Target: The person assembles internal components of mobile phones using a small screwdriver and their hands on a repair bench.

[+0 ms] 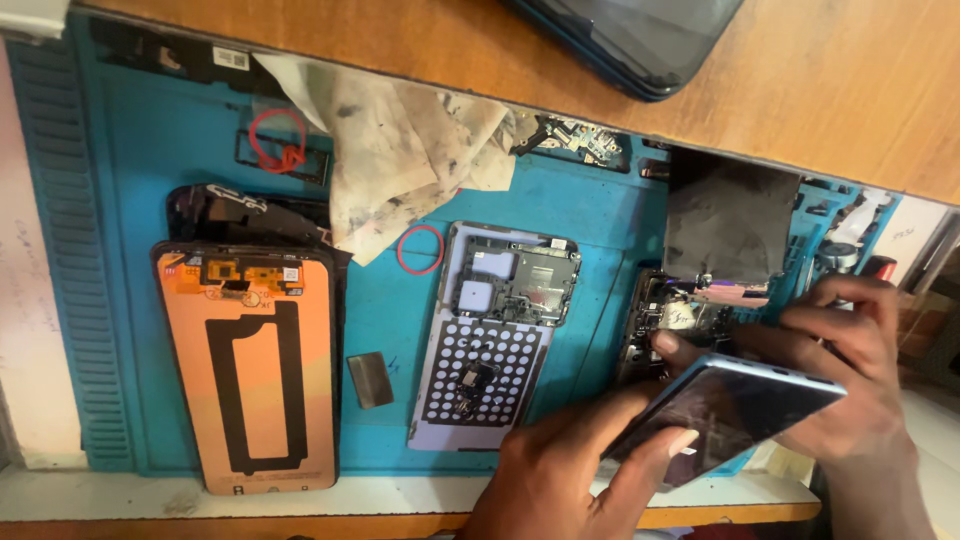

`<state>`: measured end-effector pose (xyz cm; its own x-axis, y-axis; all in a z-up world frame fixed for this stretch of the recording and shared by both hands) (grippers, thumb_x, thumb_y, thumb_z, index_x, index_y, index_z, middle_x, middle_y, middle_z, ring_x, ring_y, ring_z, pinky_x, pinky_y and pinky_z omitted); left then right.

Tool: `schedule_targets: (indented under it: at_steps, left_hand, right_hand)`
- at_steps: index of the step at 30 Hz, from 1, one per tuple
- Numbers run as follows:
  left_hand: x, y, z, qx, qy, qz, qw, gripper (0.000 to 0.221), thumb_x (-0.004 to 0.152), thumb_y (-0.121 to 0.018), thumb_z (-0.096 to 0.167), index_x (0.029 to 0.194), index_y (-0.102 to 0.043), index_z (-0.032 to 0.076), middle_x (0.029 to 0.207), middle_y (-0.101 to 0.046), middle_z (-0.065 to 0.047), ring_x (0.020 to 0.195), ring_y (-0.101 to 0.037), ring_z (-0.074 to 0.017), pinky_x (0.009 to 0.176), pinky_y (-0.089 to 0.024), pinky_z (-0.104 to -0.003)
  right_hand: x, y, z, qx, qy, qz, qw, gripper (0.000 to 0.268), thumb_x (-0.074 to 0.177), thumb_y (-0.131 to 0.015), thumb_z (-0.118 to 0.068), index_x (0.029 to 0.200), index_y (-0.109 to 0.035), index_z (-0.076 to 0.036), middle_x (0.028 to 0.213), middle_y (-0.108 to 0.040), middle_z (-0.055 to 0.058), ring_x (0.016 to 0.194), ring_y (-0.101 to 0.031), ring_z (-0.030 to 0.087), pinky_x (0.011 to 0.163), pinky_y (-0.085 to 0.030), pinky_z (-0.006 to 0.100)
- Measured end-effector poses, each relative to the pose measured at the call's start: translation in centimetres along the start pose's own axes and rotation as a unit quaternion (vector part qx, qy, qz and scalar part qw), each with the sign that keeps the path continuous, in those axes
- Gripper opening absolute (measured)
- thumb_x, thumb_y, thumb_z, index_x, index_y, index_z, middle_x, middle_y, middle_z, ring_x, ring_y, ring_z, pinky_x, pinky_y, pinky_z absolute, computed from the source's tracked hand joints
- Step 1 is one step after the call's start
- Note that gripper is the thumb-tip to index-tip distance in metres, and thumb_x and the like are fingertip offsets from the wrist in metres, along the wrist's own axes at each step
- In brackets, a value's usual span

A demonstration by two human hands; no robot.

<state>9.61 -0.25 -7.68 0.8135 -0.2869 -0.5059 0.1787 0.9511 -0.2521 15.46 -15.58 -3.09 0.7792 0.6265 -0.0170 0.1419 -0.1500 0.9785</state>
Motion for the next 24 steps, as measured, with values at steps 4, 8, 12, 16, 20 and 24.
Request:
schedule_targets:
  at_steps: [4, 8, 12, 16, 20, 24]
  left_hand:
    - [0.1, 0.3, 0.0, -0.005, -0.016, 0.013, 1.000, 0.030, 0.100, -0.072, 0.020, 0.125, -0.069, 0.005, 0.103, -0.077, -0.020, 0.098, -0.081, -0.0276, 0.084, -0.063, -0.037]
    - [0.1, 0.3, 0.3, 0.012, -0.020, 0.020, 1.000, 0.027, 0.100, -0.073, 0.021, 0.120, -0.070, 0.003, 0.099, -0.076, -0.020, 0.094, -0.080, -0.0291, 0.079, -0.062, -0.038]
    - [0.0, 0.5, 0.6, 0.011, -0.009, 0.022, 1.000, 0.023, 0.100, -0.072, 0.022, 0.115, -0.071, 0.003, 0.093, -0.076, -0.019, 0.088, -0.080, -0.0283, 0.074, -0.061, -0.038]
    - [-0.2, 0.5, 0.7, 0.009, -0.010, 0.021, 1.000, 0.024, 0.099, -0.073, 0.022, 0.113, -0.070, 0.002, 0.093, -0.076, -0.018, 0.085, -0.080, -0.0276, 0.072, -0.061, -0.037]
    - [-0.4, 0.5, 0.9, 0.018, -0.037, 0.031, 0.999, 0.023, 0.099, -0.073, 0.020, 0.112, -0.069, 0.001, 0.093, -0.076, -0.017, 0.083, -0.080, -0.0268, 0.069, -0.060, -0.035]
    - [-0.4, 0.1, 0.6, 0.036, -0.036, 0.014, 0.999, 0.020, 0.100, -0.072, 0.019, 0.111, -0.070, 0.002, 0.089, -0.076, -0.016, 0.078, -0.078, -0.0265, 0.066, -0.058, -0.034]
  right_hand:
    - [0.3, 0.3, -0.5, -0.016, 0.021, 0.022, 0.999, 0.027, 0.071, -0.097, -0.027, 0.073, -0.072, -0.015, 0.081, -0.069, -0.004, 0.088, -0.057, 0.020, 0.084, -0.044, 0.046]
    - [-0.7, -0.6, -0.1, -0.040, 0.008, -0.012, 0.999, 0.027, 0.072, -0.094, -0.033, 0.074, -0.073, -0.016, 0.078, -0.068, -0.005, 0.094, -0.055, 0.023, 0.089, -0.046, 0.050]
    - [-2.0, -0.4, 0.3, -0.035, 0.063, -0.031, 0.997, 0.035, 0.070, -0.090, -0.041, 0.092, -0.080, -0.016, 0.074, -0.059, -0.003, 0.097, -0.046, 0.029, 0.087, -0.040, 0.057]
    - [-3.0, 0.3, 1.1, 0.004, 0.066, -0.046, 0.997, 0.032, 0.066, -0.080, -0.035, 0.097, -0.079, -0.027, 0.081, -0.049, 0.002, 0.102, -0.042, 0.030, 0.086, -0.031, 0.059]
    - [-3.5, 0.0, 1.2, -0.003, 0.077, -0.081, 0.994, 0.037, 0.064, -0.080, -0.039, 0.096, -0.077, -0.021, 0.088, -0.054, 0.003, 0.106, -0.046, 0.032, 0.091, -0.033, 0.060]
    - [-2.2, 0.1, 0.8, -0.019, 0.115, -0.034, 0.993, 0.042, 0.071, -0.082, -0.042, 0.111, -0.084, -0.032, 0.085, -0.054, -0.004, 0.100, -0.043, 0.024, 0.089, -0.034, 0.050]
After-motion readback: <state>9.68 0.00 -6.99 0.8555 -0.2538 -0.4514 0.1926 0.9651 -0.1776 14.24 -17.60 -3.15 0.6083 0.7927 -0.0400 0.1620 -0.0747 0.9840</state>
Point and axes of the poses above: each hand's wrist, its own x-axis towards the middle knuckle, its own y-axis out of the back of the hand, z = x × y, the point moved 8 cm from there along x, towards the middle knuckle
